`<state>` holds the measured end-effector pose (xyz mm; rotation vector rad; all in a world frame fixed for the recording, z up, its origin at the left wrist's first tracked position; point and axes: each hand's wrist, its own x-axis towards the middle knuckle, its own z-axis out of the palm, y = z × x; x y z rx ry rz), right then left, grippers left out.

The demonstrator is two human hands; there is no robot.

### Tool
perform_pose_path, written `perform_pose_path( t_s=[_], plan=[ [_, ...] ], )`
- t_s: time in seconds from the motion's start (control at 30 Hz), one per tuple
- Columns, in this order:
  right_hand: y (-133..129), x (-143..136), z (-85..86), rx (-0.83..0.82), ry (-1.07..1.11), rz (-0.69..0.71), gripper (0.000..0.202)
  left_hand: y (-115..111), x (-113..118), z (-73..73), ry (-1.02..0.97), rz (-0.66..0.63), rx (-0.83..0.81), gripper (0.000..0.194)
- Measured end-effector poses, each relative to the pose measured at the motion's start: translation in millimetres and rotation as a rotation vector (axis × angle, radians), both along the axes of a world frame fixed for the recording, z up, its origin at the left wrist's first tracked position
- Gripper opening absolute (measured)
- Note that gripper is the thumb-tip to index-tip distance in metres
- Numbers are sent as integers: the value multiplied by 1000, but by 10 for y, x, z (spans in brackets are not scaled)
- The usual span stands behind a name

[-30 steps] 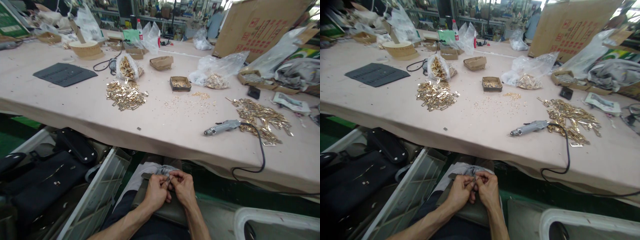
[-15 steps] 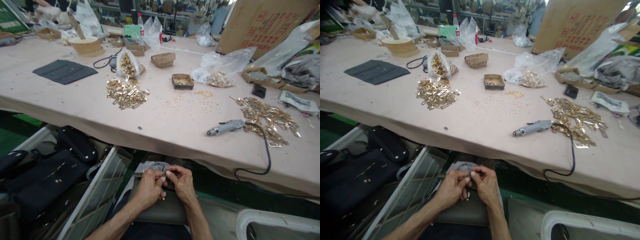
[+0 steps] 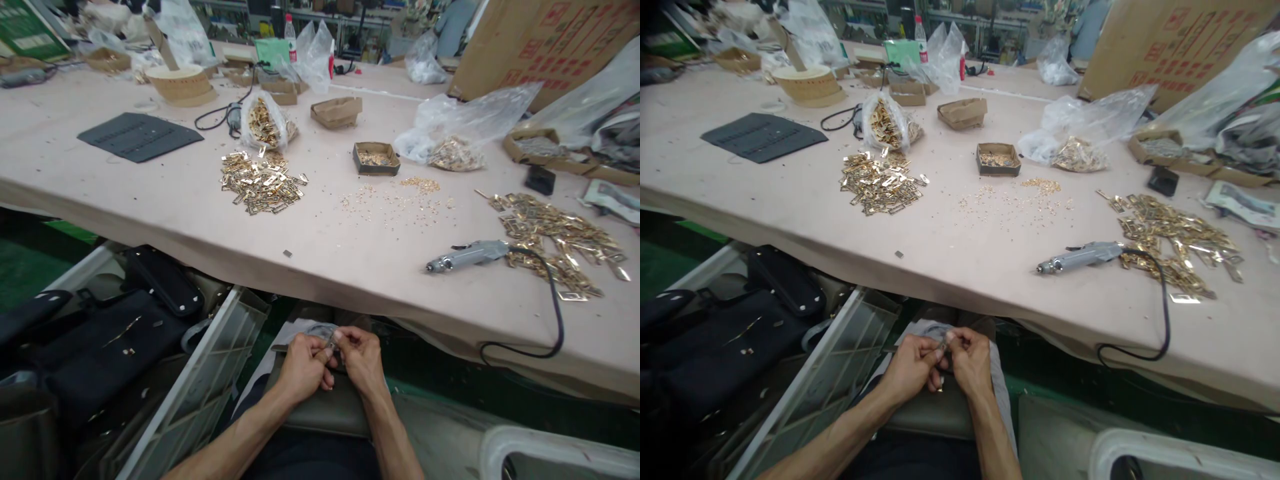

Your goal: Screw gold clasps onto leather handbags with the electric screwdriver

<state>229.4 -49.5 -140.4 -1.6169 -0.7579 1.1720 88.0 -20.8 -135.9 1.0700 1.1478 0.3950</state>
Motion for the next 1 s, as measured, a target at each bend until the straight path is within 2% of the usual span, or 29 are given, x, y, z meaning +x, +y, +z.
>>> perform_pose_path(
  t_s=[0.1,0.2,0.4,0.5,0.67,0.8,1.0],
  plan=[
    [-16,5,9,36,46,40,38,0,14,12,-16,39,-5,27],
    [-31,-22,44,51,48,95,35,-8,2,23,-31,39,-12,23],
    [-33,-23,-19,15,83,30,33,-19,-13,71,-156,50,-105,18],
    [-37,18,-98,59,145,-9,34,-31,3,89,-141,84,-132,19],
    [-62,41,-154,86,212,0,34,-59,11,102,-140,105,-121,19],
    [-91,36,-117,98,218,4,34,-80,4,113,-150,115,-118,19],
    [-104,-5,-31,34,88,71,31,-91,-16,128,-164,100,-114,19]
  ],
)
